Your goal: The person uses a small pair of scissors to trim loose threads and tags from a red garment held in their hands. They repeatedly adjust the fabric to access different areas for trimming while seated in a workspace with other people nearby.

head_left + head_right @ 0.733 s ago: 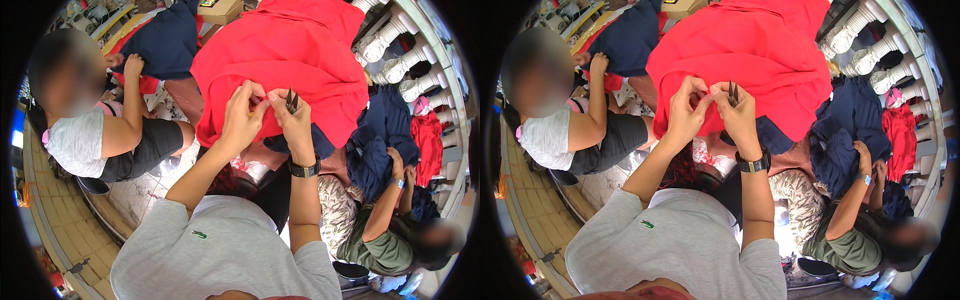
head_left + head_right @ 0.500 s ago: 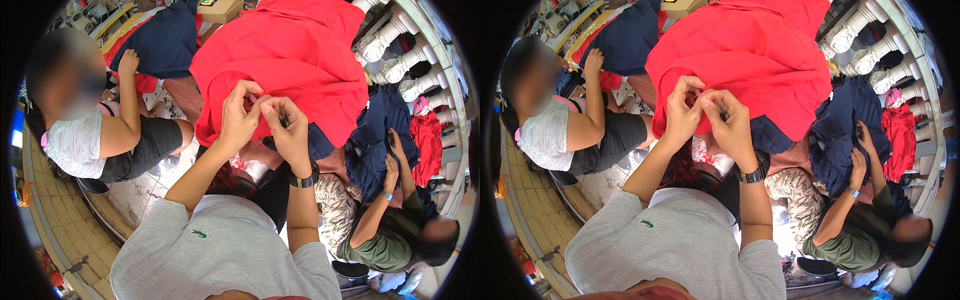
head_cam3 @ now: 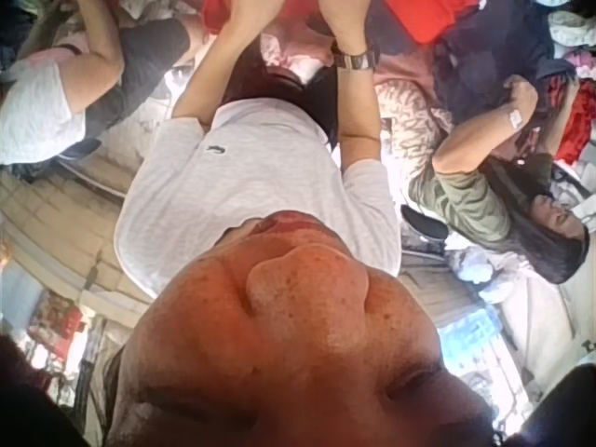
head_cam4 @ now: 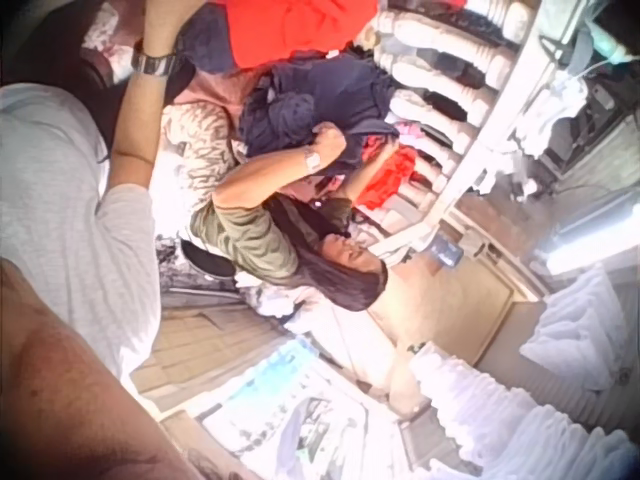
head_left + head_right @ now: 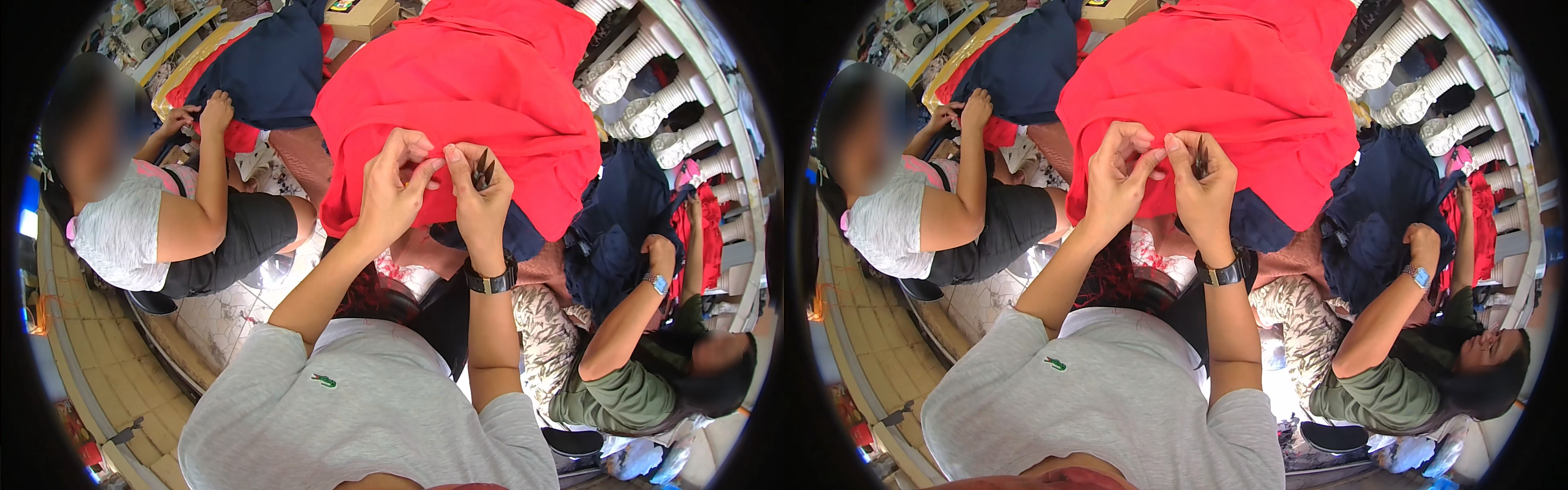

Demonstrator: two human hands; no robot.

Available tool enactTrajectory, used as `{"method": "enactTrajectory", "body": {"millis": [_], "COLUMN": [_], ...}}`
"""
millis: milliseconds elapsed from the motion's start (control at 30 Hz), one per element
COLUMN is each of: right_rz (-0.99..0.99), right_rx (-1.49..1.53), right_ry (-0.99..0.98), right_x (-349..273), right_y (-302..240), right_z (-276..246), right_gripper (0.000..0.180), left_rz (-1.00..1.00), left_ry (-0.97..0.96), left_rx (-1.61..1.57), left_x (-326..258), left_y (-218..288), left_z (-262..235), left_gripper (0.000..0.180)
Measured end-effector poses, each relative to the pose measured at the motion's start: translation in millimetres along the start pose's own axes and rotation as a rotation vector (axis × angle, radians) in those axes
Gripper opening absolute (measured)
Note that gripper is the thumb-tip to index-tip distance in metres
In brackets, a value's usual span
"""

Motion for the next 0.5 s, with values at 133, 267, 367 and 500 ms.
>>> {"method": "enactTrajectory", "body": {"millis": [133, 267, 367, 500], "right_rz": [-0.039, -0.246, -0.124, 0.329], "right_rx": [-0.092, -0.456, -0.342, 0.121], "right_ry": [-0.034, -0.101, -0.149, -0.217], "right_x": [-9.9, -17.1, -25.2, -29.3], "right_y": [-5.2, -23.4, -28.6, -15.8], "right_z": [1.2, 7.0, 5.8, -2.2], "right_gripper": [0.009, 0.009, 0.008, 0.031], "left_rz": [0.095, 0.111, 0.062, -0.023], "left_ry": [-0.008, -0.002, 0.019, -0.036], "left_rx": [0.003, 0.041, -0.207, -0.434], "left_x": [0.2, -0.6, -0.8, 1.0], "left_y": [3.5, -7.2, -9.6, -16.6], "left_z": [3.6, 1.8, -0.4, -7.0], "left_gripper": [0.014, 0.011, 0.005, 0.003]}}
Point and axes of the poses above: each hand's wrist, its own x-axis towards the middle knuckle, its own z-axis out of the palm, y = z × x, the point moved 3 cm from there along x, towards the middle knuckle, and after that the axes turned 13 degrees about -y, right-handed, at the moved point
